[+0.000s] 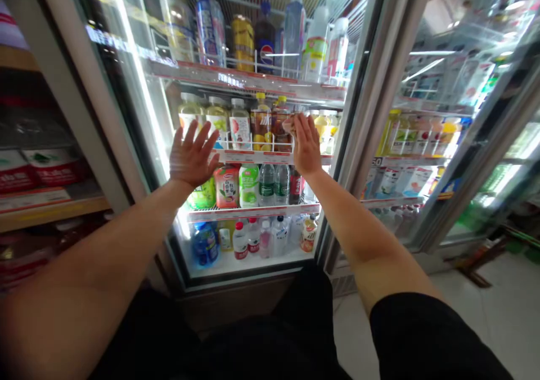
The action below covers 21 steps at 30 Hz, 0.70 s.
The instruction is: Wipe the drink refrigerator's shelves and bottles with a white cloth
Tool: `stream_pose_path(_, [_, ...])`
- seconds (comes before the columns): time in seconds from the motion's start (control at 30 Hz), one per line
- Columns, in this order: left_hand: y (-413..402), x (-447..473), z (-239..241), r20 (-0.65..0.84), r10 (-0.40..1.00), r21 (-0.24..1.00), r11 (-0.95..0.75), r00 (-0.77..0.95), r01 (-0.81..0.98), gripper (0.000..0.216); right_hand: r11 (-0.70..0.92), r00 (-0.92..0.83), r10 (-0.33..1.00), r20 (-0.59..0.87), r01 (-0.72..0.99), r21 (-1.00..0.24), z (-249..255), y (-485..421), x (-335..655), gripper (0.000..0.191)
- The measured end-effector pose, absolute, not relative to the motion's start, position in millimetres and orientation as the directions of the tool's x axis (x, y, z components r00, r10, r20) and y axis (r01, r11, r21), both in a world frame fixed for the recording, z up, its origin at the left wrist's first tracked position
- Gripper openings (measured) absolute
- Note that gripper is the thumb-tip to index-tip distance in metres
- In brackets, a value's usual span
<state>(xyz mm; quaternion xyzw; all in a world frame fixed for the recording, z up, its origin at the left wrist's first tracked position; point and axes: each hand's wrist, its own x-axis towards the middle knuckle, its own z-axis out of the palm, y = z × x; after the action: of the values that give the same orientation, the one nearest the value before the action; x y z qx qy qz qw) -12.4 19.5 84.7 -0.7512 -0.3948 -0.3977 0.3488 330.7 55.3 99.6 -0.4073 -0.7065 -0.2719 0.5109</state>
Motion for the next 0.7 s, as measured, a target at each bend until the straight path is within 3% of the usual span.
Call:
stream_pose_path(0.13, [20, -12, 84, 0.878, 0.304, -0.202, -0.466, 0.370, 0.861, 0.064, 0.516, -0.089, 0.221, 0.971, 0.856, -0.039, 97, 59, 320, 0.062])
stream_pose_path(0.3, [20, -12, 84, 0.873, 0.309, -0.228, -0.428, 0.378, 0.875, 0.063, 0.611, -0.434, 0.274, 0.858, 0.768, 0.194, 77, 42, 299, 0.059])
stream_pose_path(0.53, [20, -12, 86, 0.848, 0.382, -0.201, -0.411, 0.368, 0.889, 0.066, 0.559, -0.239, 0.304, 0.922, 0.829, 0.030, 114, 42, 284, 0.063])
stream_pose_path(0.7, [21, -13, 84, 0.857, 0.348, -0.234, -0.393, 0.380, 0.889, 0.064, 0.626, -0.545, 0.306, 0.781, 0.733, 0.266, 95, 32, 277, 0.060])
